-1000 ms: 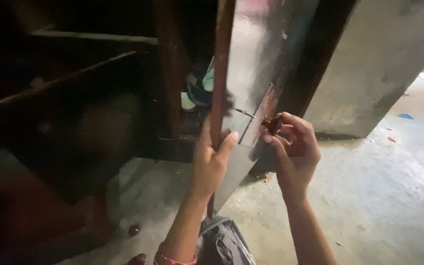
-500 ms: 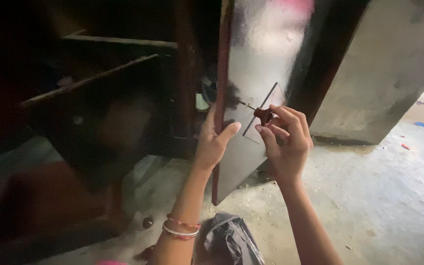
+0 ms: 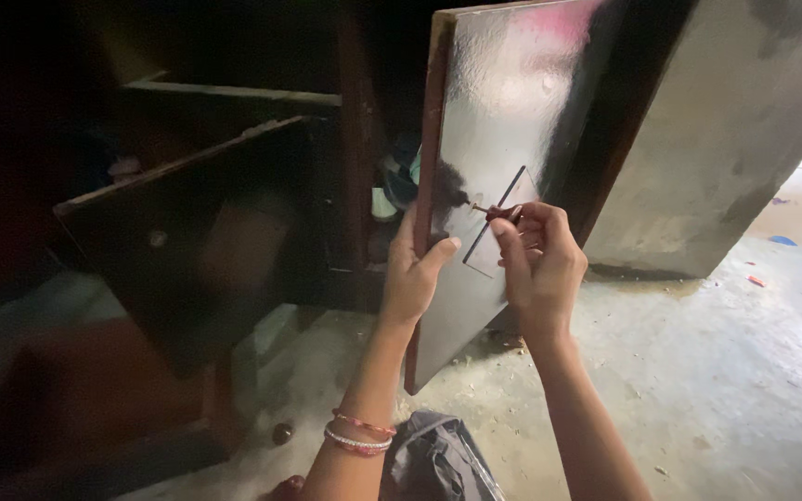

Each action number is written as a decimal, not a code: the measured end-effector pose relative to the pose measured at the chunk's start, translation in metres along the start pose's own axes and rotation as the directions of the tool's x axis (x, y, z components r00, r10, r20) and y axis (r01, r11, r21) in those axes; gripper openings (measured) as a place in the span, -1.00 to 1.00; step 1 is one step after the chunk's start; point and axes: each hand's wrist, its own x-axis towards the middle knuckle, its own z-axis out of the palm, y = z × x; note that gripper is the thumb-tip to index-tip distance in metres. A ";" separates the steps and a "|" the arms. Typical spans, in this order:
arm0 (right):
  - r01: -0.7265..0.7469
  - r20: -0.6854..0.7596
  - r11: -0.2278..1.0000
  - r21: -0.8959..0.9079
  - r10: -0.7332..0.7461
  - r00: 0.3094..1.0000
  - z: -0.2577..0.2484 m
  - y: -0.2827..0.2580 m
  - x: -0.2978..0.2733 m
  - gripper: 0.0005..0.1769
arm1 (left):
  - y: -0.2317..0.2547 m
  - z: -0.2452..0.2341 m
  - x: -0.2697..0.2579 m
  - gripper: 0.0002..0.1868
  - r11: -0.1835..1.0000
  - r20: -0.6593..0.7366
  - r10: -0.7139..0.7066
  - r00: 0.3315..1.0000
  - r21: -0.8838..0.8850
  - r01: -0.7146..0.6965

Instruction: The person wipes the exterior of a wooden cabinet door and drawer with a cloth, then uses a screwdriver to remove and reattach a door knob, and continues wiping the cabinet surfaces.

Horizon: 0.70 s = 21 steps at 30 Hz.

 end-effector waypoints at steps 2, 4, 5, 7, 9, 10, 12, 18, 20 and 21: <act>-0.042 0.028 0.996 0.084 0.040 0.999 0.002 0.002 0.002 -0.67 | 0.000 0.001 0.000 -0.42 0.998 -0.014 -0.025 1.000 -0.065 0.024; -0.111 0.031 0.990 0.086 0.108 0.994 0.003 0.003 0.004 -0.66 | 0.000 0.001 -0.001 -0.41 0.999 -0.026 -0.023 0.999 -0.031 0.022; -0.158 0.018 0.986 0.047 0.157 0.987 0.004 0.003 0.005 -0.63 | 0.001 0.001 0.000 -0.40 1.000 -0.032 -0.021 0.999 -0.015 0.020; -0.160 0.007 0.987 -0.023 0.161 0.987 0.005 0.004 0.007 -0.50 | 0.001 0.002 0.000 -0.39 0.999 -0.008 0.027 1.000 -0.044 -0.027; -0.068 0.019 0.994 -0.085 0.070 0.997 0.004 0.006 0.011 -0.31 | 0.001 0.004 -0.001 -0.37 0.999 0.007 0.039 0.999 -0.025 -0.039; -0.172 0.021 0.975 -0.137 0.177 0.984 0.004 0.008 0.014 -0.24 | 0.001 0.004 -0.001 -0.37 1.000 0.006 0.026 1.000 0.008 -0.026; -0.370 0.010 0.897 -0.241 0.384 0.923 0.003 0.012 0.020 -0.08 | 0.002 0.005 -0.001 -0.36 0.999 -0.012 -0.005 1.000 0.043 0.006; -0.205 0.010 0.977 0.059 0.205 0.979 -0.001 0.020 0.003 -0.28 | 0.003 0.002 -0.001 -0.41 0.998 -0.008 0.033 0.999 -0.046 -0.033; 0.059 0.007 0.998 -0.022 -0.059 0.998 0.001 0.016 -0.009 -0.43 | 0.002 0.001 0.000 -0.44 0.996 0.016 0.070 0.997 -0.062 -0.069; 0.190 0.015 0.980 -0.061 -0.190 0.982 0.002 0.013 -0.013 -0.50 | 0.001 0.000 0.000 -0.43 0.996 0.017 0.060 0.998 -0.065 -0.058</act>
